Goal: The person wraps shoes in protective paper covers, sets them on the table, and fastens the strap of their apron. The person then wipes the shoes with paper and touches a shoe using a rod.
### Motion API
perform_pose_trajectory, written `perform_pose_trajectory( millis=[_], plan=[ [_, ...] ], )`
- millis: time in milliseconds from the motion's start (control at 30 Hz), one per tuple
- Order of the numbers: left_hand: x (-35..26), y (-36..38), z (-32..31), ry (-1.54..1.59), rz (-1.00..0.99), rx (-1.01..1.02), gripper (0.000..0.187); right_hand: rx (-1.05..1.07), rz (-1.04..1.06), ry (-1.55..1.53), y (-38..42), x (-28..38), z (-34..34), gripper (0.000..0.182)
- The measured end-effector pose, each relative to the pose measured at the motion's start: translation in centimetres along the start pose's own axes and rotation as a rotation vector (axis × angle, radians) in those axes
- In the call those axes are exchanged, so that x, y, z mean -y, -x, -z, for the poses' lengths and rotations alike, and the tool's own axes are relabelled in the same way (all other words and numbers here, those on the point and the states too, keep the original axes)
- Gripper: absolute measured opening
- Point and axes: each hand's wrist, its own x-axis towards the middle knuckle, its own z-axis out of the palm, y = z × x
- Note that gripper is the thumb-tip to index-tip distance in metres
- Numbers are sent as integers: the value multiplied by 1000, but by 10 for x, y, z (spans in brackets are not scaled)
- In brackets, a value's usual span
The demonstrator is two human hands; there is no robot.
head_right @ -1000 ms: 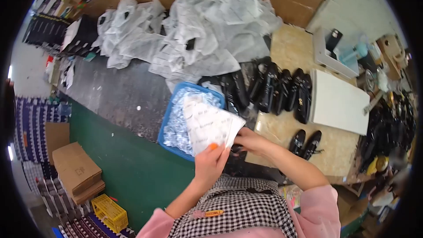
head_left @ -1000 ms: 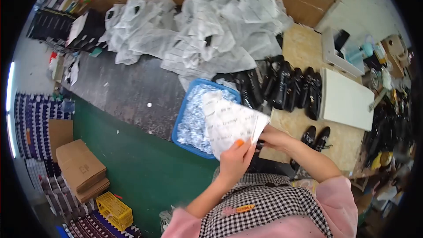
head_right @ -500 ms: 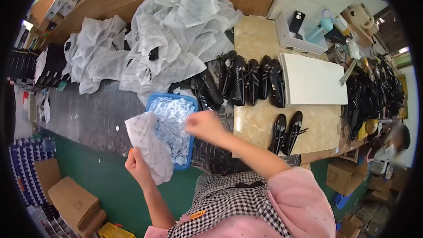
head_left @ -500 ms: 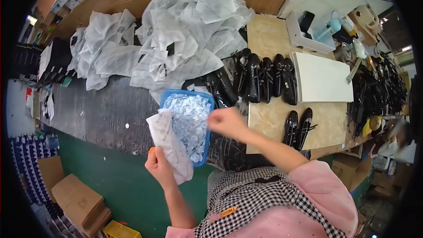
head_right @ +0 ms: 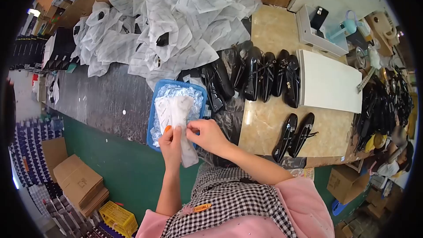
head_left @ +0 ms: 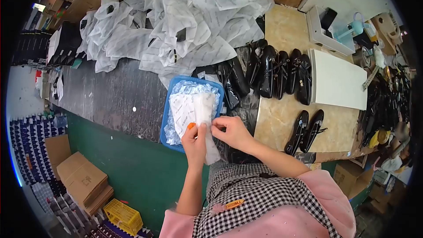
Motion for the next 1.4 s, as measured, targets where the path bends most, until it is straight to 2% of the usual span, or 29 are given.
perform_pose_trajectory(
  millis=[100, 167, 200, 233, 267, 300, 333, 367, 400, 467, 500, 567, 600, 667, 733, 867, 933, 967, 1000, 1033, 1067, 1100, 1167, 1233, 1267, 1300, 1333, 1367, 1400],
  plan=[
    [3, 4, -3, 102, -20, -46, 33, 54, 35, 0, 1, -4, 5, 20],
    [10, -1, 15, 61, -29, -75, 34, -3, 36, 41, 4, -27, 16, 20],
    [12, -6, 25, 23, -38, -103, 36, -60, 36, 85, 7, -41, 29, 20],
    [10, -11, 34, -177, -139, -134, 34, -125, -24, 255, 12, -51, 49, 18],
    [6, -13, 36, -156, -146, -120, 34, -200, -29, 330, 17, -74, 64, 17],
    [2, -12, 37, -330, -266, -49, 32, -258, -40, 415, 19, -92, 82, 17],
    [1, -11, 36, -508, -386, 21, 30, -471, 55, 499, 13, -108, 100, 22],
    [0, -11, 32, -483, -396, 17, 28, -679, 155, 579, 0, -123, 116, 28],
    [0, -11, 28, -479, -397, 23, 28, -683, 152, 584, -12, -140, 124, 28],
    [-4, -11, 19, -460, -390, 4, 29, -791, -57, 991, -36, -163, 136, 39],
    [-7, -12, 14, -465, -392, -3, 29, -789, -50, 986, -46, -158, 139, 39],
    [-15, -12, 6, -486, -349, 19, 29, -628, -300, 791, -58, -146, 139, 37],
    [-15, -13, 4, -490, -353, 8, 29, -625, -289, 787, -52, -145, 146, 37],
    [-10, -19, 1, -568, -386, -35, 27, -565, 154, 215, -26, -145, 165, 31],
    [-10, -25, 0, -615, -374, -44, 25, -337, 120, 182, 39, -50, 161, 26],
    [-11, -28, -13, -716, -428, 6, 23, 48, 157, 981, 117, 49, 130, 24],
    [-13, 5, -26, -759, -550, 164, 16, 31, 145, 787, 110, 30, 104, 21],
    [-17, 30, -32, -771, -560, 263, 14, 39, 71, 393, 94, 4, 91, 25],
    [-19, 54, -36, -637, -625, 297, 17, 167, -332, 37, 71, -31, 78, 35],
    [-48, 71, -36, -565, -559, 272, 18, -16, -523, -875, 49, -36, 46, 44],
    [-57, 71, -24, -618, -529, 234, 20, 8, -398, -1087, 25, -17, 34, 41],
    [-62, 67, -3, -669, -491, 204, 22, -84, -323, -959, 7, 29, 28, 38],
    [-83, 35, 31, -509, -563, -165, 25, -45, 13, -1023, -61, 19, 18, 35],
    [-91, 8, 68, -469, -467, -360, 31, -17, 252, -459, -66, 55, 4, 33],
    [-94, 1, 64, -375, -457, -346, 32, 68, 277, -429, -49, 58, -8, 29],
    [-82, 3, 58, -357, -414, -231, 29, 154, 297, -394, -23, 56, -23, 27],
    [-62, 8, 46, -335, -366, -122, 27, 165, 174, -328, -7, 51, -19, 28],
    [-49, 11, 24, -253, -395, -65, 22, 70, 164, -195, 1, 36, -7, 26],
    [-43, 14, 16, -207, -269, 10, 20, 29, 43, -6, 9, 25, 19, 24]
  ],
)
